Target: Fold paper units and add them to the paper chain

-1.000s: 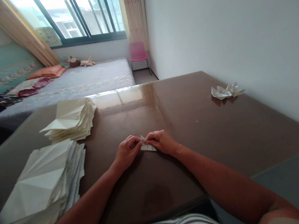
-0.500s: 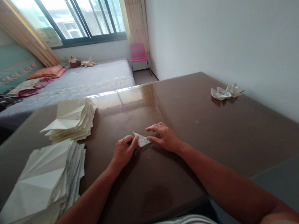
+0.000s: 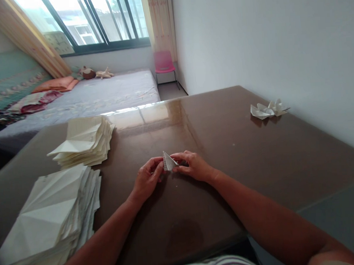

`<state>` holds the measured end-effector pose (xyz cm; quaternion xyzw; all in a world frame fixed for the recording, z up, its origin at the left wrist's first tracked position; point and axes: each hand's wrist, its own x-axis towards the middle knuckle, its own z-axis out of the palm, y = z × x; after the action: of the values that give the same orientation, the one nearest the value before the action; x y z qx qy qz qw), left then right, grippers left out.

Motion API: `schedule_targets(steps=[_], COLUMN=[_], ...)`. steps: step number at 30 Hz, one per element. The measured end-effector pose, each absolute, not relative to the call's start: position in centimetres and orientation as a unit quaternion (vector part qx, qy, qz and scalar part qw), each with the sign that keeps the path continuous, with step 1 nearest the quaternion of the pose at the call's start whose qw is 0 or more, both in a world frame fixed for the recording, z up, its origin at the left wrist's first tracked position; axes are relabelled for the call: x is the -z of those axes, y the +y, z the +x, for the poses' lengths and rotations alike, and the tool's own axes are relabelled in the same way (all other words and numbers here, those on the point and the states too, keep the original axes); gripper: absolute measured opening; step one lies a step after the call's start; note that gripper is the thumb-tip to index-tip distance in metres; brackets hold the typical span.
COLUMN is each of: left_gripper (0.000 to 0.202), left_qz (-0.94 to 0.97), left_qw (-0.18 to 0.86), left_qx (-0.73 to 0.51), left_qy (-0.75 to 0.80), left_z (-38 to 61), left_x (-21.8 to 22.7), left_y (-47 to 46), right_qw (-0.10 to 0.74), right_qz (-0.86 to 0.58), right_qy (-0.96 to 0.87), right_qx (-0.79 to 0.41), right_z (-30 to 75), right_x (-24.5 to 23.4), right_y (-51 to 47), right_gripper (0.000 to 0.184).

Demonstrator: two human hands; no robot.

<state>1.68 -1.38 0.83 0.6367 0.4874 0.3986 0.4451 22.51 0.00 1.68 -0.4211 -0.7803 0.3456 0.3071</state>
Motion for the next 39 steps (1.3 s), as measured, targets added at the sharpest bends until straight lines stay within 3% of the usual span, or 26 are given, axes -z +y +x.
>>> schedule_targets(steps=[5, 10, 17, 20, 24, 39], left_gripper=[0.049, 0.053, 0.028, 0.014, 0.019, 0.017], left_qz=[0.637, 0.671, 0.689, 0.72, 0.756, 0.774], left_qw=[0.449, 0.383, 0.336, 0.299, 0.261, 0.248], left_qx=[-0.395, -0.4, -0.393, -0.375, -0.352, -0.311], left_qy=[0.486, 0.493, 0.508, 0.501, 0.487, 0.493], left_z=[1.8, 1.9, 1.7, 1.7, 1.8, 1.6], left_x=[-0.6, -0.6, -0.6, -0.7, -1.0, -0.8], left_y=[-1.4, -1.4, -1.4, -1.4, -1.7, -1.9], right_qw=[0.321, 0.328, 0.349, 0.356, 0.343, 0.316], right_qz=[-0.439, -0.444, -0.441, -0.436, -0.421, -0.378], right_qy=[-0.779, -0.754, -0.722, -0.709, -0.703, -0.646], right_qx=[-0.312, -0.357, -0.403, -0.424, -0.46, -0.583], right_z=[22.3, 22.3, 22.8, 22.9, 22.9, 23.5], right_x=[-1.5, -1.6, -1.1, -1.1, -1.3, -1.3], right_y=[-0.1, -0.1, 0.1, 0.2, 0.2, 0.5], right_gripper=[0.051, 0.038, 0.05, 0.045, 0.037, 0.039])
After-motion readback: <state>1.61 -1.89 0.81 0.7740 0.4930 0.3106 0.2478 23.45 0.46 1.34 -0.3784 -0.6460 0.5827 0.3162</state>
